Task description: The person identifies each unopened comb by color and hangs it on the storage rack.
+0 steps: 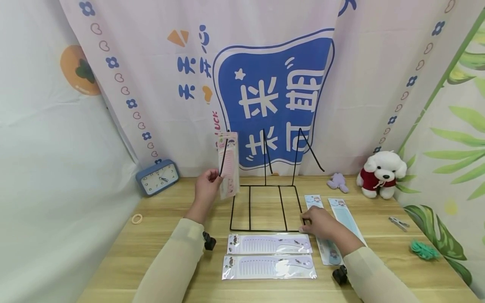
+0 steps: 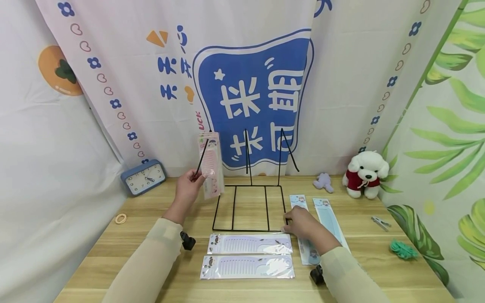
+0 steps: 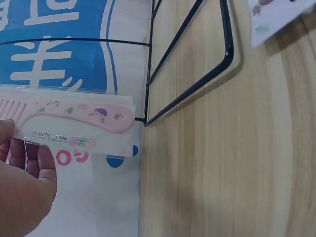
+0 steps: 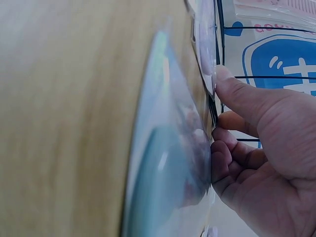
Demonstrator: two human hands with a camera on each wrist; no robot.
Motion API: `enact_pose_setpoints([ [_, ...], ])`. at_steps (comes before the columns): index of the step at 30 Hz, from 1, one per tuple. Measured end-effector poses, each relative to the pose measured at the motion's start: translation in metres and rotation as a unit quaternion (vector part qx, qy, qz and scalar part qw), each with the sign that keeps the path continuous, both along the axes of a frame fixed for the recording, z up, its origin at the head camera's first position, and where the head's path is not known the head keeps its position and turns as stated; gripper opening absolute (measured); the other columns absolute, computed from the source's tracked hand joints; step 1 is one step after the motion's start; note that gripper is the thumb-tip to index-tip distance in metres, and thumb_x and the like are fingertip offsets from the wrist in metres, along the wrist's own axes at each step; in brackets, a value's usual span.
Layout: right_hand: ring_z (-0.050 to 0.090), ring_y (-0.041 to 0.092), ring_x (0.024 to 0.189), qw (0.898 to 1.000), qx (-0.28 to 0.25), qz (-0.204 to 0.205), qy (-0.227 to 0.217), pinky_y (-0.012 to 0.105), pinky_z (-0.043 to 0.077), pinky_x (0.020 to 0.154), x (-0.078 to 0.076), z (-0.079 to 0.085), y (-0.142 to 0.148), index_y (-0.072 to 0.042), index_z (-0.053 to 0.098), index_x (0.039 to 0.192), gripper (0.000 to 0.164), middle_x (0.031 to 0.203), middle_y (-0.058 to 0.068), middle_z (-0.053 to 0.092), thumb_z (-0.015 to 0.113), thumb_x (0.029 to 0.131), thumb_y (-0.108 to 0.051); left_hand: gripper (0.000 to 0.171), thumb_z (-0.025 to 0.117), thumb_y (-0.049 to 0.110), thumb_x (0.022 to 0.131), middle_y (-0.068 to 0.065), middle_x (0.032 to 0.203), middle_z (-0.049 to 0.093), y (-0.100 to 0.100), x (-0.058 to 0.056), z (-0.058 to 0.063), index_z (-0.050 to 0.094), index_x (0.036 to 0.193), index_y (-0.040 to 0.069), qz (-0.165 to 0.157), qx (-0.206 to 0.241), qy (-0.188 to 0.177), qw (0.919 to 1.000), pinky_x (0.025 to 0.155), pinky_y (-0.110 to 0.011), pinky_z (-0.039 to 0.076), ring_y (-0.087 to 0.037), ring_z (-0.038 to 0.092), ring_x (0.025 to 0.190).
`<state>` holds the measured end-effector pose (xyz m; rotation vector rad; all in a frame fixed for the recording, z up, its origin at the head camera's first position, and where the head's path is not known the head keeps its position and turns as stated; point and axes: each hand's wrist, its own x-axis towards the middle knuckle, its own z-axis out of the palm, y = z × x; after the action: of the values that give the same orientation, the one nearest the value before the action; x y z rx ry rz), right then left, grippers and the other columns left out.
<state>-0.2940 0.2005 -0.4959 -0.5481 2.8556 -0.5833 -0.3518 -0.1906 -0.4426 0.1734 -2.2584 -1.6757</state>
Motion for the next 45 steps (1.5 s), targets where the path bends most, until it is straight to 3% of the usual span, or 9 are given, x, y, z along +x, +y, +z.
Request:
enact_pose_setpoints([
  [10, 0.063, 0.044, 0.134, 1.000, -0.003, 0.001, -0.001, 0.059, 0.056, 0.109, -0.001, -0.001, 0.000, 0.001, 0.070, 0.142, 0.054, 0.140, 0.022, 0.070, 0.083, 0.099, -0.028, 0.024, 0.073, 0.013, 0.103, -0.023, 0.119, 0.075, 0.007, 0.002, 0.003, 0.074, 0.119, -0.004, 0.001, -0.057, 0.013, 0.9983, 0.097, -0.043, 0.058, -0.034, 0.069, 0.111],
  [28, 0.064, 0.044, 0.133, 1.000, 0.004, 0.007, 0.008, 0.060, 0.054, 0.111, -0.002, -0.002, 0.001, 0.002, 0.071, 0.141, 0.053, 0.139, 0.022, 0.071, 0.083, 0.099, -0.027, 0.025, 0.076, 0.015, 0.101, -0.022, 0.113, 0.075, 0.007, 0.002, 0.001, 0.073, 0.117, -0.004, 0.008, -0.050, 0.019, 0.9985, 0.091, -0.035, 0.057, -0.032, 0.069, 0.105],
  [37, 0.063, 0.045, 0.134, 1.000, 0.000, 0.005, 0.001, 0.060, 0.054, 0.111, -0.002, -0.001, 0.001, 0.002, 0.070, 0.142, 0.054, 0.140, 0.023, 0.070, 0.083, 0.099, -0.027, 0.026, 0.077, 0.018, 0.102, -0.019, 0.119, 0.073, 0.003, 0.003, -0.003, 0.071, 0.119, 0.000, 0.012, -0.022, -0.009, 0.9996, 0.098, -0.041, 0.056, -0.030, 0.066, 0.110],
  [45, 0.065, 0.044, 0.133, 1.000, 0.002, 0.008, 0.007, 0.059, 0.055, 0.110, -0.004, -0.002, 0.003, 0.002, 0.070, 0.142, 0.053, 0.139, 0.023, 0.070, 0.082, 0.100, -0.027, 0.021, 0.076, 0.019, 0.103, -0.016, 0.119, 0.073, -0.007, 0.008, -0.011, 0.072, 0.118, 0.004, 0.014, -0.040, -0.018, 0.9990, 0.097, -0.039, 0.055, -0.028, 0.066, 0.110],
])
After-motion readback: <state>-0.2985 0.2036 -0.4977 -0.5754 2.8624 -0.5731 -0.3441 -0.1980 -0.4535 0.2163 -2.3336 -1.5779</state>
